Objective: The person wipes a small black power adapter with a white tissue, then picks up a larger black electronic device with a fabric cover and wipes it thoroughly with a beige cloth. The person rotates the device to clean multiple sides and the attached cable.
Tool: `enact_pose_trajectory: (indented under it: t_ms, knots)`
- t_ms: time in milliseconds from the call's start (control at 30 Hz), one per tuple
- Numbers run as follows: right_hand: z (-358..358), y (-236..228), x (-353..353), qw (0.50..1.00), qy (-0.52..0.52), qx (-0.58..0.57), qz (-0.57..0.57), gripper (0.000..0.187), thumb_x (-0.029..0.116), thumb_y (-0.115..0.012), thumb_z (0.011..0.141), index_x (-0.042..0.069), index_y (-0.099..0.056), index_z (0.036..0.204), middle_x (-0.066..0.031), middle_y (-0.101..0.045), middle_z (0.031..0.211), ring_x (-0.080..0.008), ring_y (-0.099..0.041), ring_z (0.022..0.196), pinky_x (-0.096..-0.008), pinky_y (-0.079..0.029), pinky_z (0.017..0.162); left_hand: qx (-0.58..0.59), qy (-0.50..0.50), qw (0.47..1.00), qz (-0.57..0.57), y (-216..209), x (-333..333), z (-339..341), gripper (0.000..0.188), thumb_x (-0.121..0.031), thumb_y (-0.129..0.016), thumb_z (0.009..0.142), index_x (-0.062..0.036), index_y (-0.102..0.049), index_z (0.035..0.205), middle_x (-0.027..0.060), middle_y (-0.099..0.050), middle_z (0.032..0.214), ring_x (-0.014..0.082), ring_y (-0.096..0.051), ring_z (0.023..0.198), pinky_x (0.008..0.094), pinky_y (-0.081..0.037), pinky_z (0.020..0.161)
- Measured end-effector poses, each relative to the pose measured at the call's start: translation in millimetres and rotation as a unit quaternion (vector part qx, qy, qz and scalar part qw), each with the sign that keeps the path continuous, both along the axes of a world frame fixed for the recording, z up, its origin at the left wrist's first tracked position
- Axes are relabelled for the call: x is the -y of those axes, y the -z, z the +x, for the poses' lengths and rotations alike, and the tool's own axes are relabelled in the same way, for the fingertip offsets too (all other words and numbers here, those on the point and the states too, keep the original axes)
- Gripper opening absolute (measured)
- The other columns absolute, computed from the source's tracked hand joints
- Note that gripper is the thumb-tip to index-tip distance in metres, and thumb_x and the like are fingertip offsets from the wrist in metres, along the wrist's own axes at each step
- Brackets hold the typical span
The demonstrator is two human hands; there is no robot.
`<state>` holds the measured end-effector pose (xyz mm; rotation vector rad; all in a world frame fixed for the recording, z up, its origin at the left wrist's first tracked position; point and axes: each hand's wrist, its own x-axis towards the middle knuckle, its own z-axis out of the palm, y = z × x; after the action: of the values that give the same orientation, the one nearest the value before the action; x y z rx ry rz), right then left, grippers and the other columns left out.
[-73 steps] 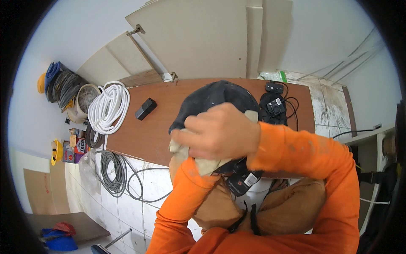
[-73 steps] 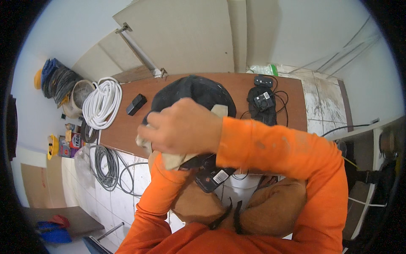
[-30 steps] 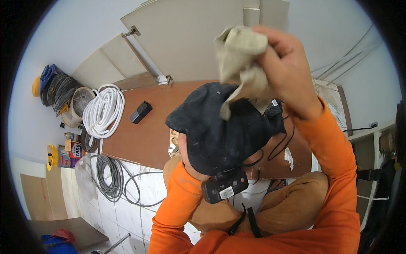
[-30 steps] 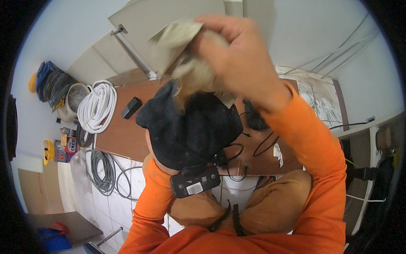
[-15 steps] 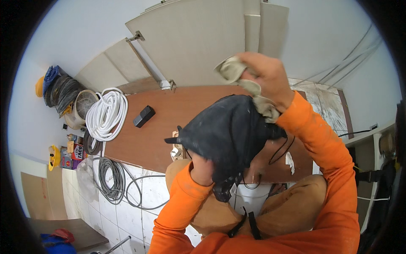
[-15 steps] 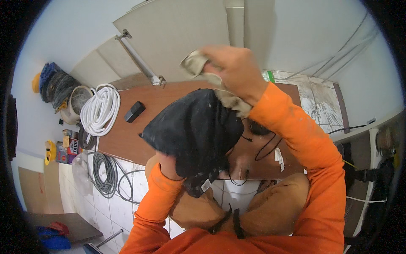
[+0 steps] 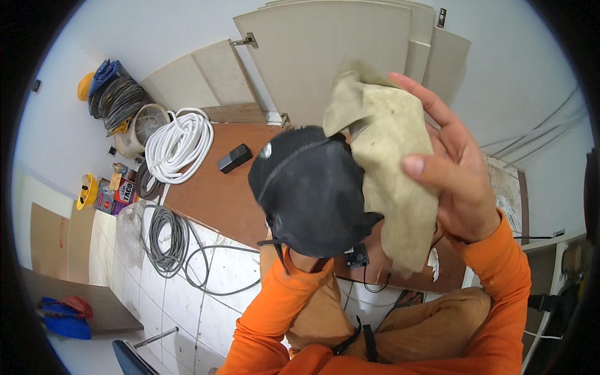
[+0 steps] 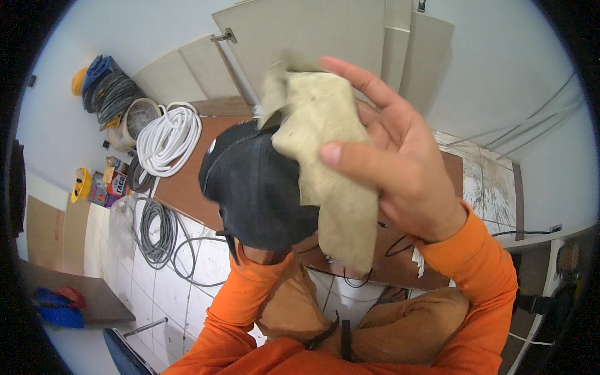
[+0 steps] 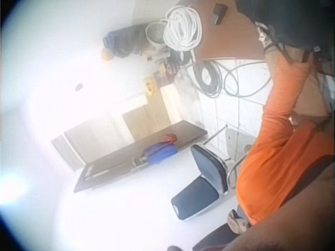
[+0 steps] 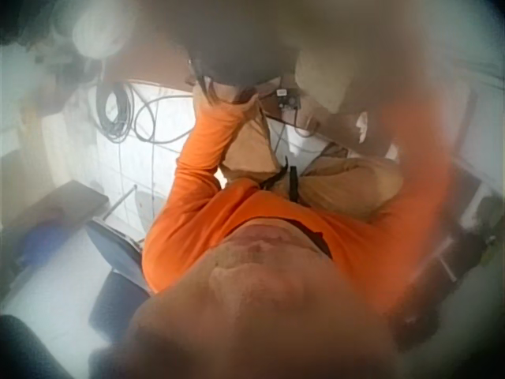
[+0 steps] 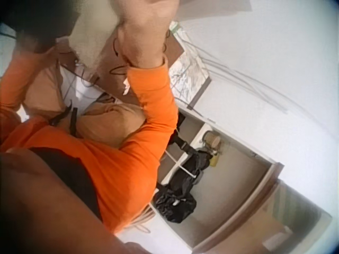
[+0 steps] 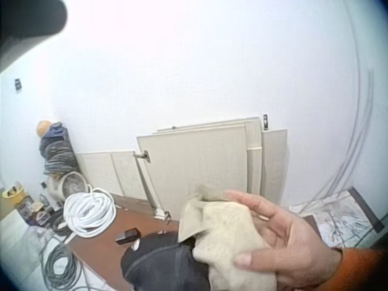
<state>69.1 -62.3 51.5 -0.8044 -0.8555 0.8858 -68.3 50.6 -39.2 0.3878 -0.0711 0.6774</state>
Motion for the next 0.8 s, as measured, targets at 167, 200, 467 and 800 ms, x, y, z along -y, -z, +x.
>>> enact_pose_trajectory:
  t_ms: [167,200,467,800]
  knots:
    - [3,2,-3,0.985,0.093,0.144,0.025,0.059,0.005,-0.064,0.087,0.000,-0.050,0.144,-0.0164,-0.057,0.137,-0.0265,-0.060,0.123,-0.0369,-0.047,0.107,-0.031,-0.029,0.999,0.026,-9,10,6,0.048,-0.032,-0.053,0.102,-0.0065,-0.050,0.143,0.0115,-0.056,0.142,0.0299,-0.056,0.129,0.0436,-0.043,0.111]
    - [5,6,-9,0.963,0.122,0.235,0.052,0.057,0.004,-0.065,0.086,0.001,-0.052,0.141,-0.0162,-0.058,0.137,-0.0276,-0.060,0.123,-0.0385,-0.045,0.108,-0.031,-0.025,0.999,0.035,-10,12,6,0.048,-0.032,-0.053,0.103,-0.0066,-0.050,0.143,0.0114,-0.056,0.142,0.0299,-0.056,0.128,0.0436,-0.043,0.111]
    - [12,62,-51,0.665,0.166,0.700,0.199,0.039,0.012,-0.061,0.089,0.009,-0.064,0.127,-0.0138,-0.061,0.138,-0.0302,-0.056,0.133,-0.0480,-0.039,0.115,0.079,0.031,0.996,-0.011,9,25,22,0.051,-0.040,-0.039,0.108,-0.0136,-0.039,0.151,0.0042,-0.046,0.154,0.0196,-0.044,0.141,0.0393,-0.035,0.118]
    - [-13,87,5,0.905,-0.123,0.389,0.124,0.039,0.006,-0.052,0.094,0.005,-0.058,0.132,-0.0173,-0.060,0.137,-0.0295,-0.059,0.128,-0.0437,-0.049,0.107,0.088,0.066,0.993,-0.053,23,-9,-16,0.060,-0.044,-0.037,0.105,-0.0064,-0.041,0.152,0.0098,-0.041,0.158,0.0281,-0.040,0.145,0.0461,-0.030,0.121]
